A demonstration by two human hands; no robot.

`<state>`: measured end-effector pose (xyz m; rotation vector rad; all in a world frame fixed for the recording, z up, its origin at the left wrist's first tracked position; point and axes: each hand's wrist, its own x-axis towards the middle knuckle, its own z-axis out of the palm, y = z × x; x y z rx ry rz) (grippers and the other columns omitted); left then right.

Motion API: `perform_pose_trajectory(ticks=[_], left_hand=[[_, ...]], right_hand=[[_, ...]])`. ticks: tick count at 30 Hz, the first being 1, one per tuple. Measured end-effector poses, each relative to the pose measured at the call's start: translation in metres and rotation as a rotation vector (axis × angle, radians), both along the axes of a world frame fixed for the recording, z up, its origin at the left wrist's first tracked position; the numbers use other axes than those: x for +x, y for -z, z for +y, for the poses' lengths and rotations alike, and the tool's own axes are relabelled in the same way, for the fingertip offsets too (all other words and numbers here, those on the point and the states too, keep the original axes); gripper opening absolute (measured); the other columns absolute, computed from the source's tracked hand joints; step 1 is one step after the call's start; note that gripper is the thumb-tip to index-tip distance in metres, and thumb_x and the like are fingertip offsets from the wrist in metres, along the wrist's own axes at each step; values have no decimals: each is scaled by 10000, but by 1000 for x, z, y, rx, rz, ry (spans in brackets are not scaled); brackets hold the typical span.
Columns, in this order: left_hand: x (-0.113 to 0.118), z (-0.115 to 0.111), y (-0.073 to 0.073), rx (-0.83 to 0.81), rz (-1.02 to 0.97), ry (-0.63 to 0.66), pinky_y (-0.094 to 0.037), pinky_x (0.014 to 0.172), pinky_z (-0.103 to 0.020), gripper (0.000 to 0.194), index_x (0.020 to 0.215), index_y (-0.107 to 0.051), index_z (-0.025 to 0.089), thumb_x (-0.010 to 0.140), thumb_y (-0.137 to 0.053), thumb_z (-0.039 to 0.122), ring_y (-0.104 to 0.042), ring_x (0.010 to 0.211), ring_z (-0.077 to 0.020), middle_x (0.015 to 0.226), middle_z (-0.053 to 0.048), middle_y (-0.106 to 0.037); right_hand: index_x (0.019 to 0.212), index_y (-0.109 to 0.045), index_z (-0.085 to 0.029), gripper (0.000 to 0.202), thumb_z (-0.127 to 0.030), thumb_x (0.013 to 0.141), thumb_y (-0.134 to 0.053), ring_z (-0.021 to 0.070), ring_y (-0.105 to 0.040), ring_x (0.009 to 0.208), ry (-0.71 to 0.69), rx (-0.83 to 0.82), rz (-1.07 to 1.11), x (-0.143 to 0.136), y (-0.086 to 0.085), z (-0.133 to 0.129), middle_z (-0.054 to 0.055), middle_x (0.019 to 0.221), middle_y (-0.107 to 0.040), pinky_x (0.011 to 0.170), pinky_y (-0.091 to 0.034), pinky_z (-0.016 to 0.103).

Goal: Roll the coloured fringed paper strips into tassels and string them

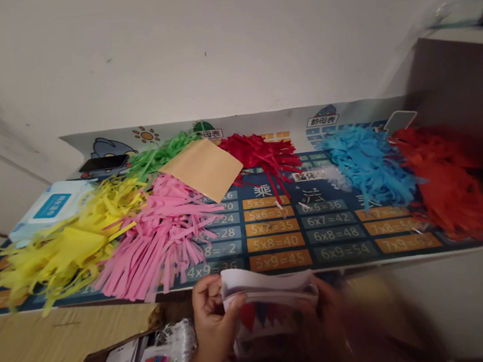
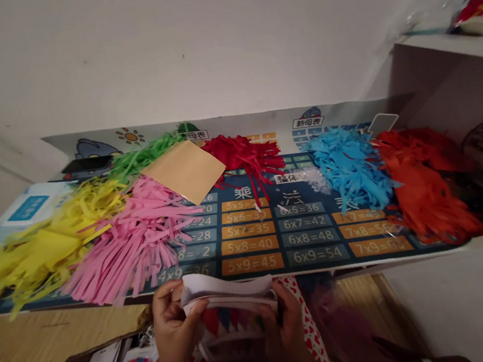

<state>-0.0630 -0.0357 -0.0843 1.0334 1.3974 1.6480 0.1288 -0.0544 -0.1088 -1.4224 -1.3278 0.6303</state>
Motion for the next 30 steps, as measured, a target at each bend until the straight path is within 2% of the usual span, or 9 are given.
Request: perform_pose_trajectory(ticks=[3,6,10,13,16,18,22,25,30], left_hand=[[3,-5,8,118,41,-22,-512,546,-187,339,953,-514,237,744,-754,355,-655,597,-110,780,38,-670],[1,-8,12,131,150,-33,-515,512,-200,292,898,-562,213,759,-739,398,-643,553,-111,778,20,-671],[-3,-8,8,207,310,-63,-559,606,-239,180,863,-643,216,788,-725,357,-707,732,-166,879,-25,-714],[-8,-5,1,247,367,-17,-558,638,-253,158,831,-671,210,799,-716,358,-708,767,-182,864,-41,-721],[-14,-3,-4,265,346,100,-552,634,-262,207,864,-680,205,842,-657,409,-698,755,-185,865,-57,-718],[-17,-2,-6,284,369,159,-552,664,-267,180,901,-684,216,882,-604,376,-692,785,-182,877,-54,-717],[-16,-2,-15,237,431,105,-560,674,-274,143,832,-683,204,881,-589,300,-689,768,-179,825,-48,-717],[-12,0,-24,170,494,80,-569,663,-271,169,805,-705,195,878,-581,286,-695,749,-182,791,-55,-725],[-9,2,-35,177,649,13,-589,698,-266,170,891,-769,224,850,-603,225,-719,777,-181,871,-50,-763]], right_hand=[[1041,-671,-205,405,-542,850,-553,312,-675,820,2,-54,-15,7,0,-4,94,832,-698,597,-562,359],[980,-685,-225,347,-525,830,-598,308,-679,842,22,-29,-25,13,4,-5,85,818,-704,648,-577,372],[900,-674,-238,280,-504,812,-657,279,-687,852,35,99,-5,21,6,3,74,873,-714,697,-586,372],[887,-663,-246,186,-413,814,-699,240,-695,812,-106,183,1,31,0,13,61,876,-712,679,-586,340],[910,-645,-252,138,-312,810,-717,210,-693,776,-252,246,15,41,-9,20,50,869,-705,642,-577,304],[907,-641,-251,140,-292,800,-721,206,-688,753,-305,237,-8,47,-14,22,47,845,-701,637,-573,299],[876,-666,-241,120,-343,817,-691,233,-692,785,-378,178,-117,54,-21,23,74,874,-714,673,-579,333],[933,-704,-271,128,-347,839,-661,230,-695,802,-350,208,-246,54,-26,24,61,917,-723,688,-582,336],[1050,-714,-293,212,-340,864,-624,230,-697,841,-225,253,-376,45,-37,25,57,973,-723,709,-592,349]])
